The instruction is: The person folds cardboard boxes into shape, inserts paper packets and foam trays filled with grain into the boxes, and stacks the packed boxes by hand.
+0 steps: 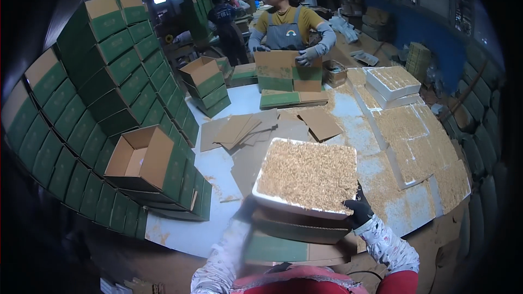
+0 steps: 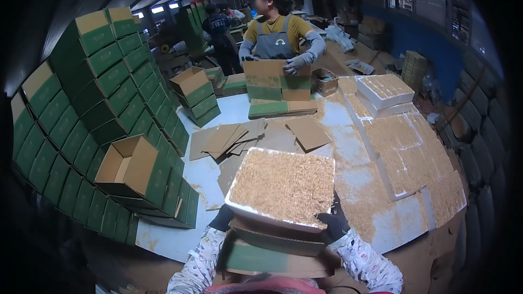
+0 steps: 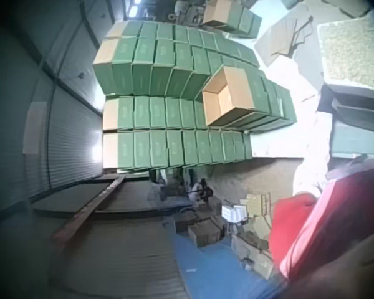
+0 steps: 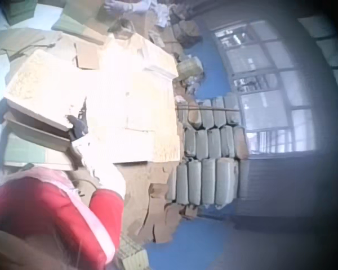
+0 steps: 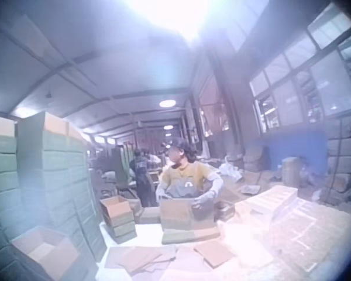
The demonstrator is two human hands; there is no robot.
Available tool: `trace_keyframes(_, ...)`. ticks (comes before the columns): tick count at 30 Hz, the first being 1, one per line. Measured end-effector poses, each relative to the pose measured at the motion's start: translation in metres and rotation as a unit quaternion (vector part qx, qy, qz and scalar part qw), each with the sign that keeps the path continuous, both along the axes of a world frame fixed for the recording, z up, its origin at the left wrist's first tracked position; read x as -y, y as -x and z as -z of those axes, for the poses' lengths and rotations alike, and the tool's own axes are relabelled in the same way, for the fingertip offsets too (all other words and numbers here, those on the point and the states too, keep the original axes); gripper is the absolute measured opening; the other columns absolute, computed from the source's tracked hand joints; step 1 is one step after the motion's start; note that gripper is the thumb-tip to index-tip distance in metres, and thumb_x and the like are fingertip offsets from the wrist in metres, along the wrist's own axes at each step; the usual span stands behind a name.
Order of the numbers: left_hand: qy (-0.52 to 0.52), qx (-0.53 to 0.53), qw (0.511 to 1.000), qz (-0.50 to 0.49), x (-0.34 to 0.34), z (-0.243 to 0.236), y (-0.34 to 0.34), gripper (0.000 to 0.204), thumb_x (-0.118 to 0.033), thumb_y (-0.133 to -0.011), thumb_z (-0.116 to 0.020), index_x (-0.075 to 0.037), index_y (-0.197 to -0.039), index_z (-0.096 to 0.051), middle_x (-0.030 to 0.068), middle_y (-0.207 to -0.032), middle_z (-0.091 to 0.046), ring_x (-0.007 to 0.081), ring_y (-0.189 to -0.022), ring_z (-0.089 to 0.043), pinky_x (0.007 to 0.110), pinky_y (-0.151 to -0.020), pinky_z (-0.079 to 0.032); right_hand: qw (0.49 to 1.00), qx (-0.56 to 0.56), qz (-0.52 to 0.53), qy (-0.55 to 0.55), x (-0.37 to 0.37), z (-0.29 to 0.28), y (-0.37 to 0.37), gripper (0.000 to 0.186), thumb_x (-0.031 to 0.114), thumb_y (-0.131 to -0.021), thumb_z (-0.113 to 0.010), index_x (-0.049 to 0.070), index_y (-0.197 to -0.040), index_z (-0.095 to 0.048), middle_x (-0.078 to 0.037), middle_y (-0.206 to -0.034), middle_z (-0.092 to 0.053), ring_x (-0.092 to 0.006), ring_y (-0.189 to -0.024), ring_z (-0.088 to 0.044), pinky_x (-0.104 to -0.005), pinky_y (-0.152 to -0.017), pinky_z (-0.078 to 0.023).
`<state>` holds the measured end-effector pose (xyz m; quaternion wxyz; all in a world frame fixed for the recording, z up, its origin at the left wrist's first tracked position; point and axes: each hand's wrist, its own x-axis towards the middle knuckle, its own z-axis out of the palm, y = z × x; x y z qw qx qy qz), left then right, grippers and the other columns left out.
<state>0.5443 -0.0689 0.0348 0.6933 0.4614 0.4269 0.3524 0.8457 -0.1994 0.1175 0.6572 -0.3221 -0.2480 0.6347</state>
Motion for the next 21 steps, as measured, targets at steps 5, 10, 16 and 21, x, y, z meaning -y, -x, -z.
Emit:
trace_keyframes(5,-0.138,-0.032,0.985,0.095,-0.013,0.048,0.013,0.051,-0.041,-0.096,-0.025,-0.002,-0.126,-0.040,0.0078,-0.117,-0.052,0.0154,-0.104,-0.052,0.030,-0.087,-0.045,0.999,0.045,-0.015,0.024,0.050,0.017,0.010,0.096,-0.006,-0.053,-0.055,0.010,-0.140,-0.018,-0.009,-0.135,-0.035,-0.0237,-0.120,-0.038,-0.0350,-0.098,-0.035)
trace_keyframes(10,-0.191,0.085,0.975,0.070,0.026,-0.018,-0.005,0.050,-0.020,-0.093,-0.035,0.000,-0.136,-0.020,0.0135,-0.139,-0.028,0.0222,-0.124,-0.033,0.031,-0.101,-0.031,0.984,0.161,-0.014,0.074,0.080,0.066,-0.002,0.098,-0.009,-0.054,-0.057,0.011,-0.140,-0.015,-0.008,-0.131,-0.039,-0.0217,-0.120,-0.038,-0.0336,-0.097,-0.034)
trace_keyframes(16,-0.456,-0.325,0.826,0.068,0.047,0.004,-0.009,0.056,-0.013,-0.083,-0.049,0.003,-0.134,-0.028,0.0245,-0.141,-0.019,0.0346,-0.124,-0.035,0.032,-0.089,-0.042,0.818,0.561,-0.126,0.028,0.050,0.106,-0.019,0.100,0.005,-0.071,-0.065,0.009,-0.140,0.007,-0.015,-0.134,-0.038,-0.0229,-0.115,-0.044,-0.0320,-0.094,-0.036)
trace_keyframes(21,-0.424,-0.311,0.846,0.087,0.053,0.001,0.011,0.065,0.004,-0.076,-0.036,-0.002,-0.138,-0.018,0.0230,-0.140,-0.021,0.0359,-0.128,-0.026,0.037,-0.103,-0.026,0.515,0.810,-0.185,0.213,0.028,0.084,0.003,0.104,0.024,-0.070,-0.066,-0.003,-0.134,0.012,-0.022,-0.086,-0.061,-0.0358,-0.077,-0.060,-0.0400,-0.068,-0.048)
